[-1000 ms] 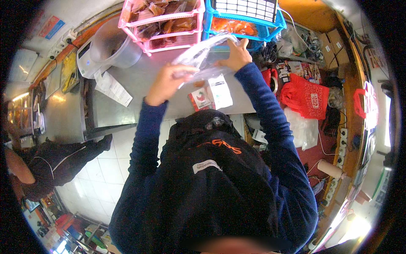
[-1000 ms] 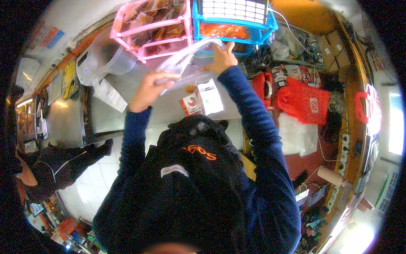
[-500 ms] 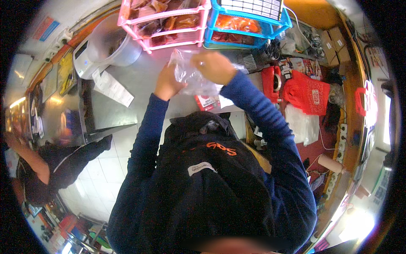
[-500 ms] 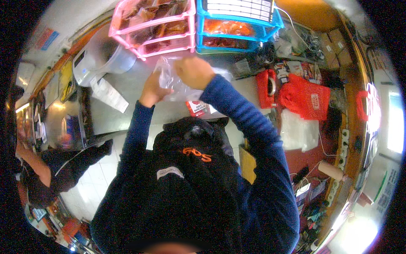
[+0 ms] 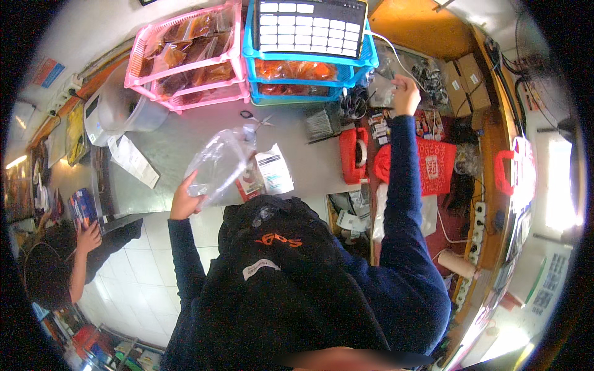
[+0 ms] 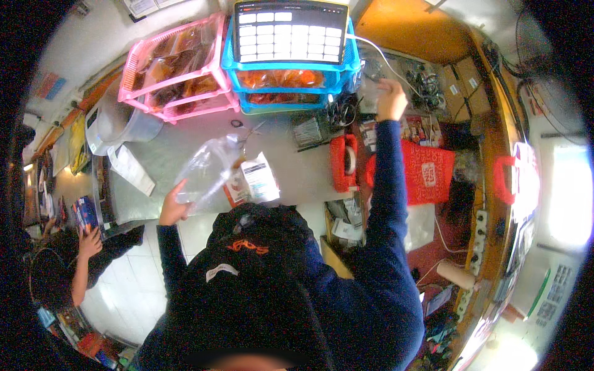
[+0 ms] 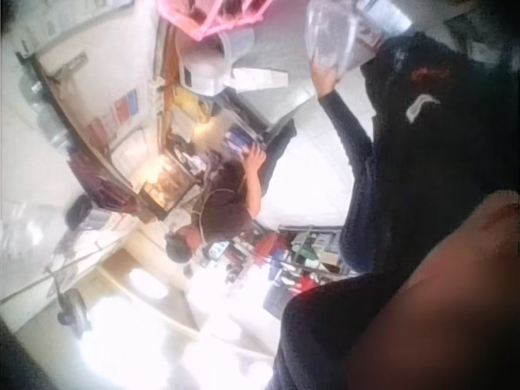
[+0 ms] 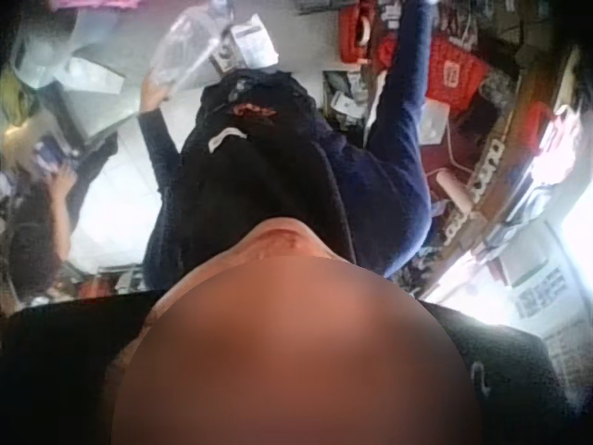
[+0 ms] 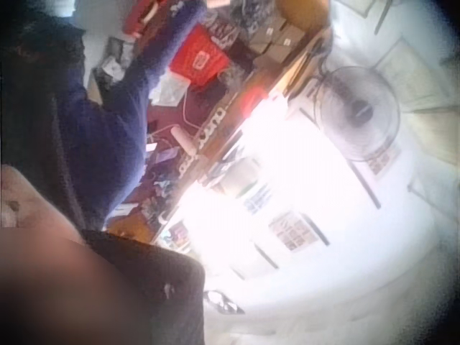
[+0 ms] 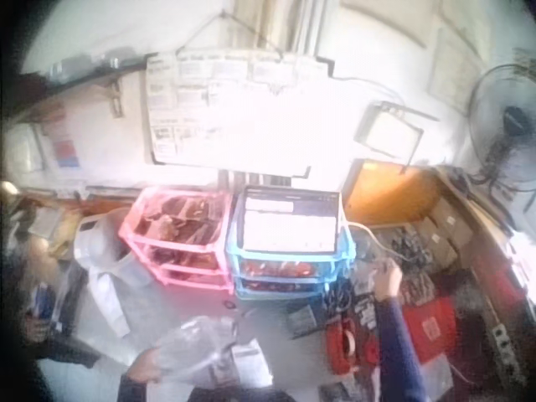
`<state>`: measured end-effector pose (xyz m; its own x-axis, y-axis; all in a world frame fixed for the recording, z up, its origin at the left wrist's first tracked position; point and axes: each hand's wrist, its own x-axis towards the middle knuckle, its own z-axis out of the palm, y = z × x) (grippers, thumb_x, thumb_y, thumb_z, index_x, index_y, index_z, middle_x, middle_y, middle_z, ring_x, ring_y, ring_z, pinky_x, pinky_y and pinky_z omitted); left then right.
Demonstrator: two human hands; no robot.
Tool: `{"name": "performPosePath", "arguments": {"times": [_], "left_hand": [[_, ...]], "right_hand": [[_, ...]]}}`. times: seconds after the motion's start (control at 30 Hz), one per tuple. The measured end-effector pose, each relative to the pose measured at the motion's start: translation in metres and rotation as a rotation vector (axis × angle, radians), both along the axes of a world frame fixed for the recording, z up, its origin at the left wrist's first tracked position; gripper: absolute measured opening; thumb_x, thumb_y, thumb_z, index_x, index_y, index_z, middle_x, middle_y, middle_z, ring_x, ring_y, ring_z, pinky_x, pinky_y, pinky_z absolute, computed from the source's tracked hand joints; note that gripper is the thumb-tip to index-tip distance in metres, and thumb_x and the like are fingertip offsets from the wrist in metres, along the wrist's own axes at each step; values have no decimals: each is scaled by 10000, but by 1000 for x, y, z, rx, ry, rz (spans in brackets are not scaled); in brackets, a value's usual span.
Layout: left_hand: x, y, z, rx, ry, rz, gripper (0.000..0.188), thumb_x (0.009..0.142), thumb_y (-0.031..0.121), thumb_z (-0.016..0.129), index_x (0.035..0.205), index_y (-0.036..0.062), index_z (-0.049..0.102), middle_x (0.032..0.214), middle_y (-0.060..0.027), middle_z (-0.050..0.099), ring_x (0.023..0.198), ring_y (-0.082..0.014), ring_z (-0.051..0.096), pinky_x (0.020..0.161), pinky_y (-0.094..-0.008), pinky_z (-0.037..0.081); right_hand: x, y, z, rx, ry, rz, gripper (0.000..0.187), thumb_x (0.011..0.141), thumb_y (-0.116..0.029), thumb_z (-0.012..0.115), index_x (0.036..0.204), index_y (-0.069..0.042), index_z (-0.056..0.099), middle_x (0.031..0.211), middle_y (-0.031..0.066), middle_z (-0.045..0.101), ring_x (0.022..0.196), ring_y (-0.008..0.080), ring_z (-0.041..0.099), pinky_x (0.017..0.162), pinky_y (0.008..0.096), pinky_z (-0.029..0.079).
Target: The person scoops rice into a plastic bag, wraps it, and places it on the counter. They then retrieve a red takeout box, add a piece of fried chicken from a display case, and place a scoop of yellow curry into the box. The person writes on a receipt, places it and the wrapped rice into a plastic bag, and seals the bag.
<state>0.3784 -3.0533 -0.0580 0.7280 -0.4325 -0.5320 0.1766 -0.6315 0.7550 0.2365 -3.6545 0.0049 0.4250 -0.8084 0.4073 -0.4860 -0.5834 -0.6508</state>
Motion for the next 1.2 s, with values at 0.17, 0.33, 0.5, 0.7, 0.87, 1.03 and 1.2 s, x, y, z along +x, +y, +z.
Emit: {"name": "performPosePath", "arguments": {"times": [0.17,0.33,0.5,0.7,0.87,1.03,1.2], "left_hand": [[-21,-9,3,47,-85,96,725,717,-1,710,1391,89,458,1249,-154,569,570,-180,622,398,-295,488],[-46,-8,13,90,-188,214,776,695,47,756,1401,95,438,1303,-202,522,538,-222,631,429,-316,520],[-64,1,19,138,-211,312,818,690,78,779,1421,135,416,1385,-316,400,512,-223,632,434,-316,527],[-66,0,21,98,-202,318,833,683,89,790,1423,134,410,1437,-364,281,513,-232,643,440,-319,534],[-61,-1,20,60,-181,276,823,688,79,782,1421,114,410,1417,-348,310,518,-239,647,449,-310,535],[-54,1,22,37,-200,224,831,669,77,787,1415,107,420,1449,-371,232,600,-264,675,476,-318,551],[-51,-4,30,86,-264,150,1016,587,103,832,1464,120,319,1487,-367,157,870,-362,666,567,-337,572]], "right_hand": [[38,-138,-88,-226,876,-64,168,882,-174,566,985,-96,673,1028,118,697,935,306,678,766,424,542],[57,-196,-138,-285,1036,-28,376,977,-308,405,1308,-197,543,1010,86,705,804,266,702,658,448,555],[46,-219,-128,-225,869,173,335,957,-260,408,1163,-110,626,1048,194,672,962,384,651,787,491,509],[27,-249,-108,-185,863,180,327,900,-271,504,995,-3,666,1003,224,669,968,403,639,805,504,509],[4,-243,-83,-285,829,228,234,828,-222,662,892,1,693,885,211,682,803,347,676,719,426,538],[-2,-145,27,59,68,150,215,863,-233,690,915,-30,639,925,184,694,787,262,686,689,356,564],[34,96,88,552,-424,956,127,868,-32,651,971,-48,578,924,88,661,813,214,674,703,323,572]]}}
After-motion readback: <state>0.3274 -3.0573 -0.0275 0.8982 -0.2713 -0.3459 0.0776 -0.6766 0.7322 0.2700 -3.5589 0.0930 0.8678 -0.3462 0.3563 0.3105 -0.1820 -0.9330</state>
